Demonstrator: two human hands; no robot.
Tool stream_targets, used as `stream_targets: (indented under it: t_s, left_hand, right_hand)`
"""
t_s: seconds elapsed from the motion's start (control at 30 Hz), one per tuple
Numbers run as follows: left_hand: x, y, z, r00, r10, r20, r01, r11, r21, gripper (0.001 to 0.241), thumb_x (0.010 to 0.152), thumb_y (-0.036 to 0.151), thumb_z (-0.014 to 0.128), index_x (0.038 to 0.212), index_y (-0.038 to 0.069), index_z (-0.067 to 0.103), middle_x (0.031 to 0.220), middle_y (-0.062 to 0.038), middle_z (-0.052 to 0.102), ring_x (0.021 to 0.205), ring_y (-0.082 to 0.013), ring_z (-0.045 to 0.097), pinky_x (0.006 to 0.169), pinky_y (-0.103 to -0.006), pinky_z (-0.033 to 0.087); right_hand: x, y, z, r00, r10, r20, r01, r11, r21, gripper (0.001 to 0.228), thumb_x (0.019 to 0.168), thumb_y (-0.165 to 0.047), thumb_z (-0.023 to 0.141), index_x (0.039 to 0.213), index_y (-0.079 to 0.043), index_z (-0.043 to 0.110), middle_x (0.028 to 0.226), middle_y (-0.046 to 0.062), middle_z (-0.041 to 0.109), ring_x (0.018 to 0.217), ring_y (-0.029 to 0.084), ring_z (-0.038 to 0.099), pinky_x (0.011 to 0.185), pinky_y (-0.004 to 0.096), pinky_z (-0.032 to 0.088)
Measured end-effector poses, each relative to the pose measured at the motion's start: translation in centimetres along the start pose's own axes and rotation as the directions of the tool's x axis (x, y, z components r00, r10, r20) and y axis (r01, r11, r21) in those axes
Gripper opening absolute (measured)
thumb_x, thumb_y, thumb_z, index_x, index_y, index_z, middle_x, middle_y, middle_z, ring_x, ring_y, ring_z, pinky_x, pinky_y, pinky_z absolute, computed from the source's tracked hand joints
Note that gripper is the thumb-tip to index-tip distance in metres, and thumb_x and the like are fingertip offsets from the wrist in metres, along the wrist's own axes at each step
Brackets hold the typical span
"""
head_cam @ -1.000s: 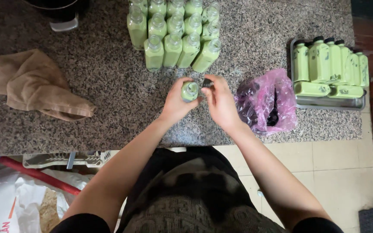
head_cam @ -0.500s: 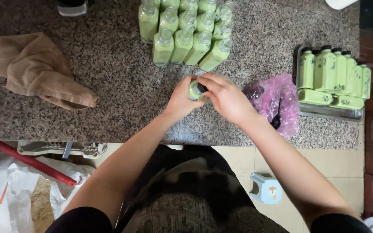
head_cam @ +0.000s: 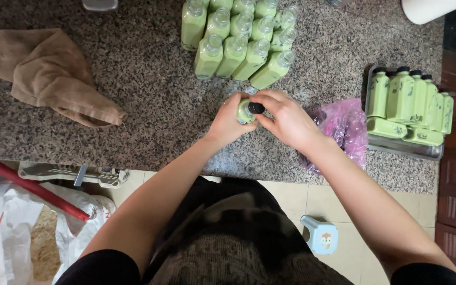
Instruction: Tightening caps on plastic bottles filled with green liquid and placing them onto a metal tray.
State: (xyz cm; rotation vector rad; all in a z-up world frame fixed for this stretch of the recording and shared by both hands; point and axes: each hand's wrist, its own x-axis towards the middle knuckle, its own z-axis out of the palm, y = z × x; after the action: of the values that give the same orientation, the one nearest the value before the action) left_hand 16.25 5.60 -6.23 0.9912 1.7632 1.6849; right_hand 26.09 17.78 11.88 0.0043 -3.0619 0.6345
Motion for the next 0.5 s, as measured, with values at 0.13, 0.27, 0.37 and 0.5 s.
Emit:
stream_targets:
  t_s: [0.13,0.27,0.37,0.5]
  left_hand:
    - [-0.2,0.8,-0.3,1.000,-0.025,0.010,0.025,1.000,-0.018,0.072,0.069,0.026,0.092,0.130,0.007,0.057,0.111,-0.024,0.067,0.107,-0.0471,0.068,0.088,-0.0558,0.056]
    - [-0.3,1.4,-0.8,0.999,-0.025,0.043,0.028,0.996,-0.089,0.063,0.081,0.021,0.085,0.134,0.003,0.055,0.112,-0.024,0.066,0.109,-0.0477,0.068,0.093,-0.0556,0.055]
    - [-0.2,1.9,-1.1,0.998,-0.009,0.063,0.013,0.997,-0.079,0.063,0.084,0.020,0.083,0.135,0.000,0.053,0.113,-0.025,0.065,0.109,-0.0491,0.067,0.092,-0.0585,0.056]
    - [-0.3,2.0,-1.1,0.997,0.005,0.078,-0.001,0.999,-0.052,0.063,0.085,0.018,0.083,0.135,0.000,0.051,0.112,-0.026,0.063,0.108,-0.0502,0.067,0.089,-0.0610,0.057]
  right_hand:
    - [0.4,-0.3,-0.6,0.999,-0.006,0.041,0.007,1.000,-0.029,0.034,0.097,-0.005,0.074,0.129,0.005,0.068,0.131,0.021,0.066,0.126,0.040,0.063,0.104,0.048,0.054]
    - [0.6,-0.4,-0.9,0.994,-0.011,0.105,0.018,0.998,-0.064,0.034,0.100,-0.005,0.070,0.132,0.005,0.067,0.133,0.021,0.065,0.128,0.039,0.062,0.103,0.048,0.053]
    - [0.4,0.3,-0.5,0.991,-0.060,0.118,0.076,0.987,-0.143,0.035,0.100,-0.010,0.071,0.133,0.002,0.066,0.133,0.019,0.065,0.127,0.039,0.062,0.101,0.047,0.055]
    - [0.7,0.3,-1.3,0.976,-0.142,0.163,0.178,0.955,-0.239,0.034,0.100,-0.016,0.070,0.131,-0.001,0.067,0.131,0.015,0.065,0.124,0.039,0.063,0.095,0.045,0.059]
